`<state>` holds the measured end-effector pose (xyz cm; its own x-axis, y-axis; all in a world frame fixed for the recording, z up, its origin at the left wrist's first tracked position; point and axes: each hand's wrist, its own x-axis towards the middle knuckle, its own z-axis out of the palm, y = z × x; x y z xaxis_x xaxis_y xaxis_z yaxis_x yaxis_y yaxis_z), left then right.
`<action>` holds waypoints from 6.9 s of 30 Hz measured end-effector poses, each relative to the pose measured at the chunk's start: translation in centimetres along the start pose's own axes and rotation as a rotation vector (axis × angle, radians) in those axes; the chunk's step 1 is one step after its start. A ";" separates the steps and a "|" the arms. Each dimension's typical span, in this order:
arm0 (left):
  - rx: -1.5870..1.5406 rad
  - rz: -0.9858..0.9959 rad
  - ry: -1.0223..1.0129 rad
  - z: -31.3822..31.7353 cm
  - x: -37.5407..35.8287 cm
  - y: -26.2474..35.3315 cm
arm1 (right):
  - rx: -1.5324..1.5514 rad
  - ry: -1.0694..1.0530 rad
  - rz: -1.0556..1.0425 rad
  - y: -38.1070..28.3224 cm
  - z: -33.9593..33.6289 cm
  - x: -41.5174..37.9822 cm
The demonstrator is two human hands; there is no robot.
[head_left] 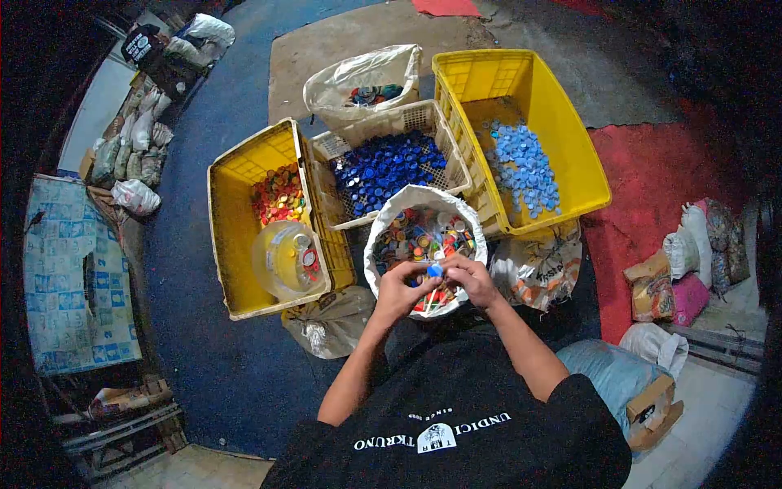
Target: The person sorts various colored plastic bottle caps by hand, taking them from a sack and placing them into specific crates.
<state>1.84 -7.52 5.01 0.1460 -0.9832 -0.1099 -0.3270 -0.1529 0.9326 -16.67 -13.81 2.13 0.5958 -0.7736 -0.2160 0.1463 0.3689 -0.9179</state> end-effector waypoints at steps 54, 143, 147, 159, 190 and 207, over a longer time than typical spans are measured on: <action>0.156 -0.414 0.579 -1.0 -4.9 -8.2 | -0.826 -0.122 0.212 4.3 0.6 5.3; 0.359 -0.310 -0.129 5.5 -0.8 -15.8 | -0.817 0.183 -0.055 8.2 -3.0 3.2; 0.285 -0.292 0.057 4.0 0.1 -11.6 | -0.448 0.180 0.146 4.2 -2.6 1.0; -1.594 -0.676 0.153 2.0 -1.3 -8.4 | -0.593 0.152 0.140 -3.8 0.0 0.0; -1.759 -0.549 -0.036 0.6 -4.8 -7.4 | -0.838 -0.101 -0.037 0.3 3.5 0.1; -2.016 -0.191 0.509 -7.9 0.6 -6.5 | -0.842 -0.074 -0.072 -0.9 2.3 2.1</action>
<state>11.40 -6.38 1.59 0.3466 -0.8096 -0.4737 0.9075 0.4171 -0.0488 -13.76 -14.55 3.24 0.6617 -0.7342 -0.1521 -0.4334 -0.2090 -0.8766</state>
